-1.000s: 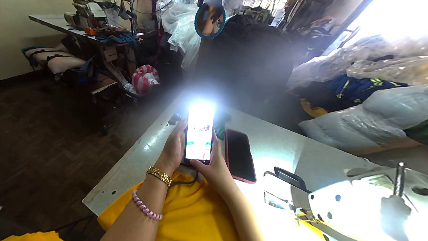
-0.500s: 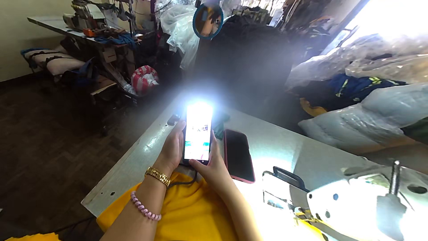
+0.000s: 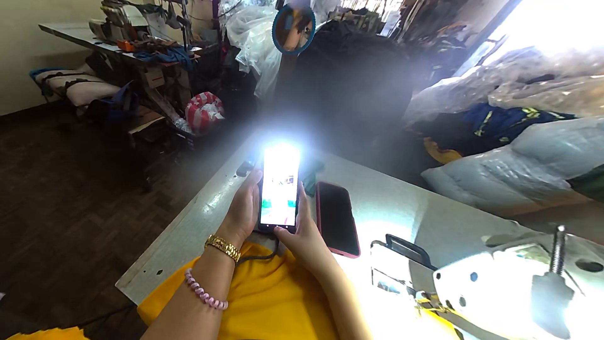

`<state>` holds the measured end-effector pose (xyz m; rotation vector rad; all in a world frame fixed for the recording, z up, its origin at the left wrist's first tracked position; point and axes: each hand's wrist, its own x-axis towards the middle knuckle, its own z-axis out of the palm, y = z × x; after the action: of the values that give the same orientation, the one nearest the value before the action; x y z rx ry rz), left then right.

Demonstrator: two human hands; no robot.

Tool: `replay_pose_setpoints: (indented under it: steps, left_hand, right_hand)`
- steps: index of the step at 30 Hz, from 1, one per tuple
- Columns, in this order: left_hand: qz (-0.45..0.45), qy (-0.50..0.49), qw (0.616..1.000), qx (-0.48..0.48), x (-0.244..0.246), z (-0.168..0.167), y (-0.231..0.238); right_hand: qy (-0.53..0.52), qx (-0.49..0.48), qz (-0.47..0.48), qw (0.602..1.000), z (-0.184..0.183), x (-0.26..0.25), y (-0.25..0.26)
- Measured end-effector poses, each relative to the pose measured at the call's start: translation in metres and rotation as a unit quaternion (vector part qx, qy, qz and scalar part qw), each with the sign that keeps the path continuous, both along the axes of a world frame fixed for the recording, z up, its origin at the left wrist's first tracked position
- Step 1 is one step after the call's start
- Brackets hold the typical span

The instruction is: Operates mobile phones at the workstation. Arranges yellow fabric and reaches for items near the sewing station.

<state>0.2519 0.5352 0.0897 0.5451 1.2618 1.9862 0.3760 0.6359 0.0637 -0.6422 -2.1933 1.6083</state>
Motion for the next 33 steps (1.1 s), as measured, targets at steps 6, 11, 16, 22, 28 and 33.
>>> replay_pose_setpoints:
  steps: [6, 11, 16, 22, 28, 33]
  left_hand:
    - [0.001, -0.001, 1.000, -0.002, 0.0002, 0.0000, -0.0004]
    - [0.001, 0.001, 1.000, -0.011, 0.0007, 0.0014, -0.0011]
    - [-0.002, 0.007, 1.000, -0.005, 0.0001, -0.0001, -0.0008]
    - [0.001, 0.003, 1.000, -0.004, 0.0005, 0.0004, -0.0006]
    - [-0.003, 0.022, 1.000, -0.007, -0.0005, -0.0013, -0.0009]
    - [0.011, 0.003, 0.999, -0.030, -0.0012, -0.0036, 0.0023]
  right_hand:
    - [0.017, 0.049, -0.022, 0.998, -0.0043, -0.0036, -0.0039]
    - [0.012, 0.023, -0.010, 1.000, -0.0018, -0.0015, -0.0021]
    - [0.017, 0.006, 0.001, 1.000, -0.0025, -0.0006, 0.0007]
    - [0.017, -0.001, 0.002, 1.000, -0.0017, 0.0000, 0.0001]
    - [0.026, -0.001, 0.003, 1.000, -0.0036, -0.0001, 0.0008]
    - [0.084, -0.003, 0.019, 0.996, -0.0100, 0.0010, 0.0019]
